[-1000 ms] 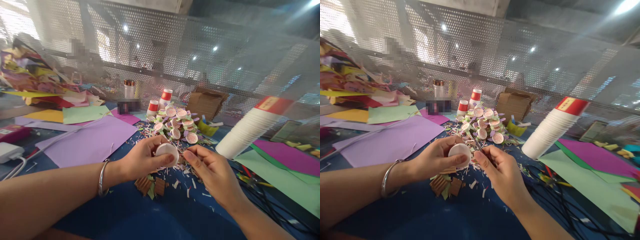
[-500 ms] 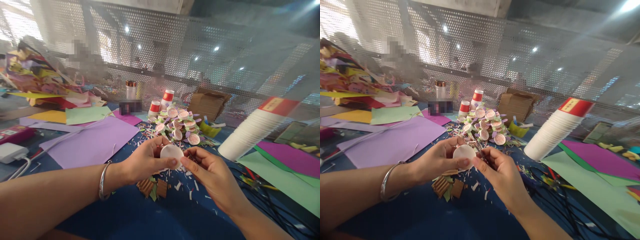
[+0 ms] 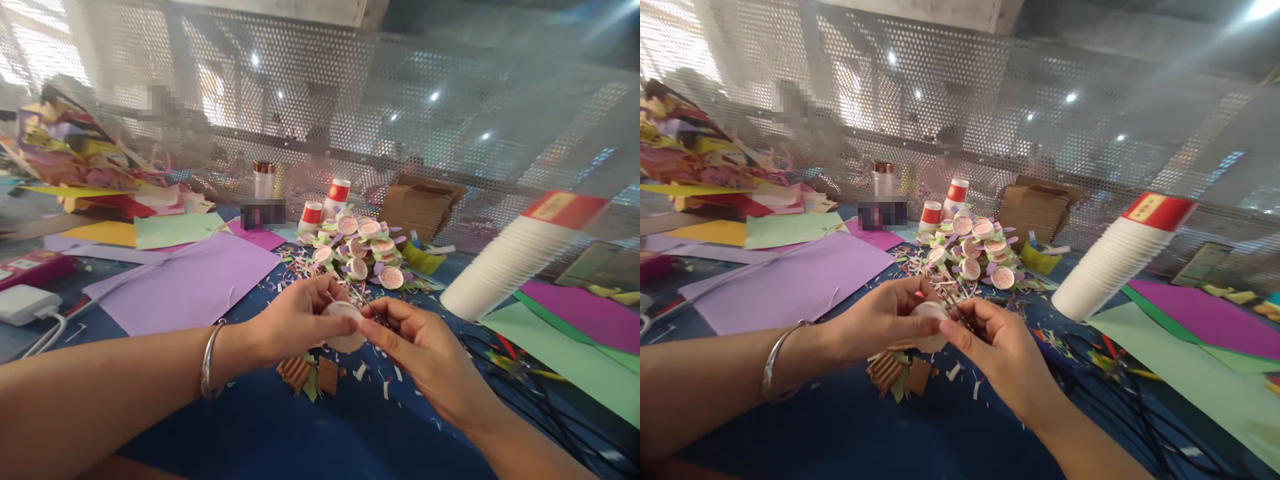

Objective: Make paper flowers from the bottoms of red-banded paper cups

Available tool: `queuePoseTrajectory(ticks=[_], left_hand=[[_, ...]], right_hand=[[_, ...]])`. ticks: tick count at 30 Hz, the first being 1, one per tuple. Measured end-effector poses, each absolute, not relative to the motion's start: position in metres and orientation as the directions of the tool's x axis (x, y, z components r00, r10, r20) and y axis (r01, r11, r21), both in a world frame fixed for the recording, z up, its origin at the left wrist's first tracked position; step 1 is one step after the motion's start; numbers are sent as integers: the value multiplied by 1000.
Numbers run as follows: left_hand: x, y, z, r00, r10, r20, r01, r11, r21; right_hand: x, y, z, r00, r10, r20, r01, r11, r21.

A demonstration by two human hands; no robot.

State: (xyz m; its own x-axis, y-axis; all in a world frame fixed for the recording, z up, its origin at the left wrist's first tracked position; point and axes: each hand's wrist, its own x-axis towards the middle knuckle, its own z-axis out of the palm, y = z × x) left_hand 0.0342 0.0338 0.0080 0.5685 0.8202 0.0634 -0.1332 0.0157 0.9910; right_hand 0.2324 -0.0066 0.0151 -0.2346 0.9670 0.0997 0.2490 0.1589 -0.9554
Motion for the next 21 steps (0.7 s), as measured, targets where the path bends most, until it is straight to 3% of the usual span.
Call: queuePoseTrajectory(ticks=[7,15,21], left_hand=[[37,33,10,504,864,16,-278,145,950],[36,32,6,554,824,122,-151,-44,988],[36,30,11,540,842,1,-202,128,971]], right_hand=[[235,-4,12,-181,975,129,199,164,-966],[236,-6,14,-171,977,128,205,163,-965],[237,-5,16,-157,981,117,199,147,-969]])
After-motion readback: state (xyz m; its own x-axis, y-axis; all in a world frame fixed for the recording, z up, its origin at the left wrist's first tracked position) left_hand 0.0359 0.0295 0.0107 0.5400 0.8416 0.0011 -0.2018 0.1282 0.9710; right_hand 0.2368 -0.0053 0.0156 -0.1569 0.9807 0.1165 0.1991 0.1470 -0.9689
